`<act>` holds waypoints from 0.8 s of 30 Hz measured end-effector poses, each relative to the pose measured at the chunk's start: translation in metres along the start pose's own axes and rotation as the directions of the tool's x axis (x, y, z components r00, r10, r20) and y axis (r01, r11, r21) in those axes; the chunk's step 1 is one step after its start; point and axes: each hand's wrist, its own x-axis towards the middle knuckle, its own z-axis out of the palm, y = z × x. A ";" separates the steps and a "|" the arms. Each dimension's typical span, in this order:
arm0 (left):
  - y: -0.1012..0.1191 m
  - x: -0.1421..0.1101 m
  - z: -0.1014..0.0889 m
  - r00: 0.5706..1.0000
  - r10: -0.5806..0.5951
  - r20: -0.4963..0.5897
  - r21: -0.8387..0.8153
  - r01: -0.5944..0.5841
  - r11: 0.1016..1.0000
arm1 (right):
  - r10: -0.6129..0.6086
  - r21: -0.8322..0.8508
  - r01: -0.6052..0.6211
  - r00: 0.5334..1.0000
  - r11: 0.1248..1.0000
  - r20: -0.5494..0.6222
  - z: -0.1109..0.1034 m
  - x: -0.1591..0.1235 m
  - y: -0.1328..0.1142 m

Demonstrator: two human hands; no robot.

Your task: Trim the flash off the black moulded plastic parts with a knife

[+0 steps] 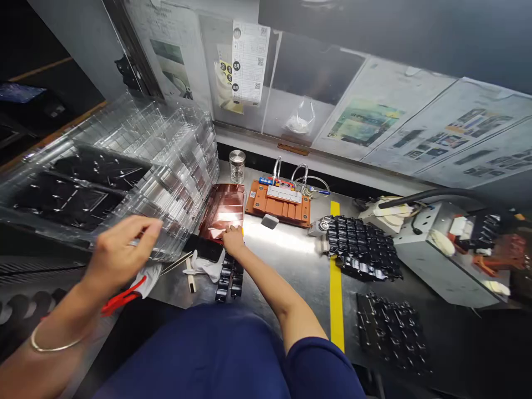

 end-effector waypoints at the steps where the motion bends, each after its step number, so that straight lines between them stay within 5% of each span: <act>1: -0.010 -0.007 0.017 0.943 -0.281 0.180 -0.134 0.306 0.943 | -0.006 -0.010 0.006 1.000 1.000 0.004 -0.002 -0.002 0.002; 5: -0.063 -0.006 0.086 0.751 -0.522 0.404 -0.182 0.626 0.758 | -0.021 -0.017 0.020 0.999 1.000 -0.029 -0.016 -0.018 0.004; 8: -0.088 0.003 0.121 0.689 -0.567 0.451 -0.302 0.716 0.630 | -0.055 -0.001 0.055 0.997 0.999 -0.056 -0.026 -0.033 0.001; 11: -0.094 0.002 0.134 0.702 -0.560 0.440 -0.447 0.712 0.541 | -0.107 0.022 0.108 0.993 0.994 -0.041 -0.035 -0.044 -0.003; 16: -0.092 -0.005 0.129 0.733 -0.518 0.441 -0.588 0.672 0.450 | -0.151 0.061 0.155 0.987 0.986 -0.062 -0.045 -0.050 -0.005; 24: -0.090 -0.017 0.131 0.787 -0.503 0.357 -0.619 0.603 0.504 | -0.108 0.210 0.145 0.978 0.967 -0.176 -0.044 -0.044 -0.014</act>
